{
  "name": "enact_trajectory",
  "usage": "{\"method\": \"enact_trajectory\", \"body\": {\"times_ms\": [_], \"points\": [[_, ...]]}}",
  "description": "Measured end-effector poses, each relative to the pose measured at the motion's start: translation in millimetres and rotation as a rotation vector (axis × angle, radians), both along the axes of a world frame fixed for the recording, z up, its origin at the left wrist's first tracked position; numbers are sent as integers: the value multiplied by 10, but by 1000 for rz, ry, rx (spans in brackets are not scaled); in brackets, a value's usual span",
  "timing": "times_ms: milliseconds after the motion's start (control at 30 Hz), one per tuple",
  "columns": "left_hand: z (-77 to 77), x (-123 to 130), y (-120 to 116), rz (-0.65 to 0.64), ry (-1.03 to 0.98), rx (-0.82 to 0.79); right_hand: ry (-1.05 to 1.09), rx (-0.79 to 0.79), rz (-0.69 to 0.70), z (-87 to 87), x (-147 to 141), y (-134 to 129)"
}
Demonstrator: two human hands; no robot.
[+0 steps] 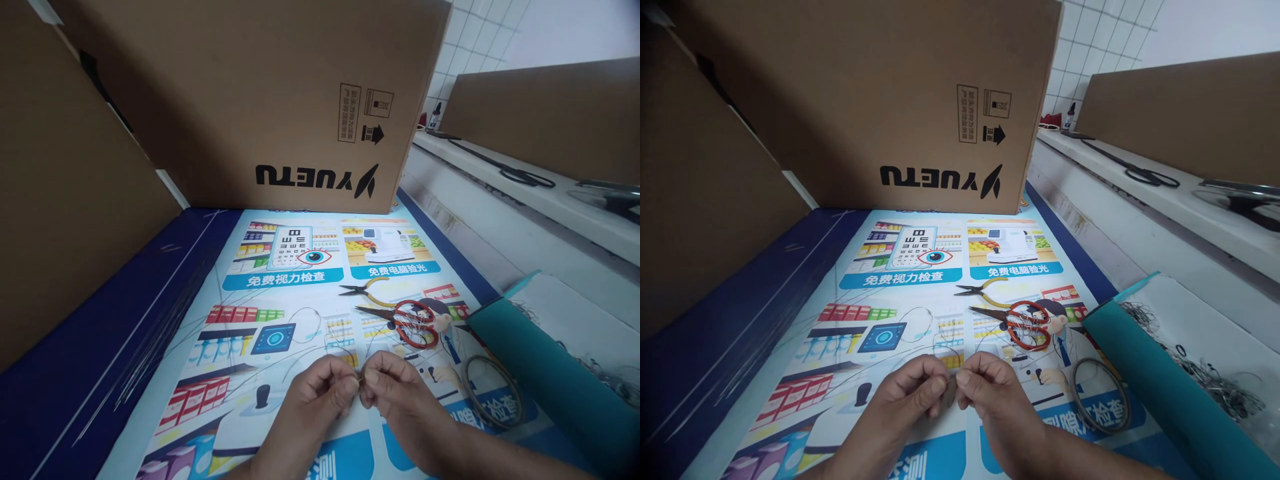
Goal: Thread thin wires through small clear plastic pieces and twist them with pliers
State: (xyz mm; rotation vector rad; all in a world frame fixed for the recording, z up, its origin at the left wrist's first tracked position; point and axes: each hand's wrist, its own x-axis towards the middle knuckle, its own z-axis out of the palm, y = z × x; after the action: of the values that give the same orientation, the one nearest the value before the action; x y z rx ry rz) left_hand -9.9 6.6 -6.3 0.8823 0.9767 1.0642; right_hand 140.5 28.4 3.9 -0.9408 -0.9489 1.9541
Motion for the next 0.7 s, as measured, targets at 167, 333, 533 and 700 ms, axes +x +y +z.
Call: {"method": "enact_trajectory", "body": {"times_ms": [167, 333, 533, 700], "points": [[11, 2, 4, -8, 9, -7, -26, 0, 8, -46, 20, 19], [23, 11, 13, -6, 1, -20, -20, 9, 7, -74, 16, 19], [11, 8, 13, -2, 19, -28, -41, 2, -6, -61, 16, 4], [-1, 0, 1, -15, 35, -36, -60, 3, 4, -55, 26, 7]]}}
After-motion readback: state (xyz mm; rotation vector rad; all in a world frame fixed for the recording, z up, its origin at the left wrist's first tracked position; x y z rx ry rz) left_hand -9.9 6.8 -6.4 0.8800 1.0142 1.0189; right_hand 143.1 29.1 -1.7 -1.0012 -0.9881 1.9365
